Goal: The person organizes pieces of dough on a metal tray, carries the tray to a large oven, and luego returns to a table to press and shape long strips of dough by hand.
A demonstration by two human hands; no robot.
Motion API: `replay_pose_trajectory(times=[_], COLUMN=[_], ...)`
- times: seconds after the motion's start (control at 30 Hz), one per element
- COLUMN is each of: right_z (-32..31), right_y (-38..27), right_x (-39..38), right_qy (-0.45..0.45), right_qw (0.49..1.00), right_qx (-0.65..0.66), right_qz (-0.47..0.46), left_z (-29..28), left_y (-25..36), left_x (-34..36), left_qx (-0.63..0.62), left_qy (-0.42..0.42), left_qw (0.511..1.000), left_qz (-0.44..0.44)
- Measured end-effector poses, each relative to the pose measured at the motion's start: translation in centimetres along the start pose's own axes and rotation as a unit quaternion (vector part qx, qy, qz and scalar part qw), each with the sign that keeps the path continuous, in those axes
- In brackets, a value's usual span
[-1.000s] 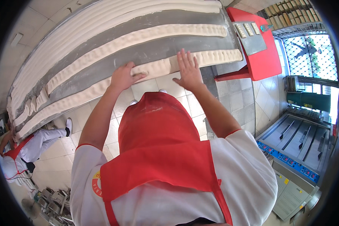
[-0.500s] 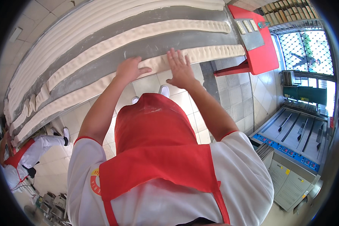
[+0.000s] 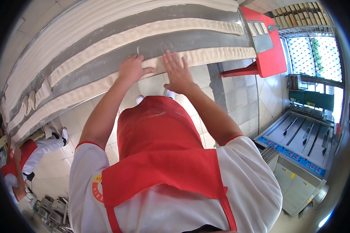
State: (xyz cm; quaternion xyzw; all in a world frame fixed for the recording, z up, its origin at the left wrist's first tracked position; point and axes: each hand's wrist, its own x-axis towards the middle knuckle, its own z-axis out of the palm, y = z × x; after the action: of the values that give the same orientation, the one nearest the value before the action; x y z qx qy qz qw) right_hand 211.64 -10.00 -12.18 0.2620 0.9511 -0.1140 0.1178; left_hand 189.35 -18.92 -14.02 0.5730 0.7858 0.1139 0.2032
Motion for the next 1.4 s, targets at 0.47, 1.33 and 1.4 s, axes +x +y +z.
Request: replay_pose_trajectory(times=[0.47, 1.33, 1.4], right_z=[1.1, 2.8, 1.8], right_y=[7.8, -2.5, -4.1], right_x=[3.1, 1.6, 1.9], right_qy=[0.184, 0.103, 0.121], right_qw=[0.975, 0.994, 0.992], right_qx=[0.044, -0.009, 0.031], right_qz=[-0.117, 0.047, 0.035], left_z=[-6.3, -3.4, -2.9], left_y=[-8.1, -7.6, -8.0], left_x=[-9.0, -5.1, -5.4], left_qx=[-0.055, -0.039, -0.053], left_qy=[0.029, -0.048, -0.014], left_qw=[0.993, 0.993, 0.996], left_qz=[-0.098, -0.098, -0.073])
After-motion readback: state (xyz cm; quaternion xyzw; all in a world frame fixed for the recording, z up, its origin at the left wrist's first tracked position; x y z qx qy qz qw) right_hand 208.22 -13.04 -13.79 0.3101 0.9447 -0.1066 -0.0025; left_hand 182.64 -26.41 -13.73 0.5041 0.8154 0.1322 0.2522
